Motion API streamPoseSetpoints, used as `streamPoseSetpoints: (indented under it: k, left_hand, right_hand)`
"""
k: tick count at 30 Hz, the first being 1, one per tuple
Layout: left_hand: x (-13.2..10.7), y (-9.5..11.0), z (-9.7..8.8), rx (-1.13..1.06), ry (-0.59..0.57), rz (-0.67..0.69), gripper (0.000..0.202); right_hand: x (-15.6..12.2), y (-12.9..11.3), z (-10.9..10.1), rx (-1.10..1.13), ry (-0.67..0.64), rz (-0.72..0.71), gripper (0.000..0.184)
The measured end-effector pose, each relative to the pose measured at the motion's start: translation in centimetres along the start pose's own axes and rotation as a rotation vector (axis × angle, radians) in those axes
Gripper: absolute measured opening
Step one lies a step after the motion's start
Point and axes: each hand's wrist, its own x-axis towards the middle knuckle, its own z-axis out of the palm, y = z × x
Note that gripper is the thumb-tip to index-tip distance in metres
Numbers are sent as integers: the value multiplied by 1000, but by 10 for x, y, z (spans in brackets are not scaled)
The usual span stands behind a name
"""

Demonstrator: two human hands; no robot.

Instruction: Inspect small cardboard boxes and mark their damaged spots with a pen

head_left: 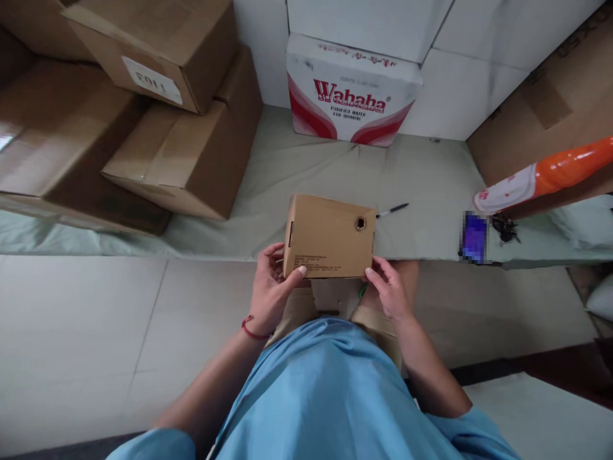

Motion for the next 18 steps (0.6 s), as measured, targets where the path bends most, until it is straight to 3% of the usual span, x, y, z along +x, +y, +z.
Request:
streamPoseSetpoints:
  k: [6, 11, 14, 18]
  left_hand:
    - [-13, 8, -21, -59, 149, 57, 83]
    - [-19, 32, -35, 15, 213, 281, 78]
    - [-19, 40, -38, 28, 240, 296, 74]
    - [-15, 32, -42, -87, 295, 105, 67]
  right_hand:
    - [4, 1, -5, -48, -32, 18, 44]
    - [25, -3, -27, -186, 53, -6, 49]
    - [52, -13, -57, -443, 172, -81, 50]
    - [88, -29, -126, -740, 527, -232, 48]
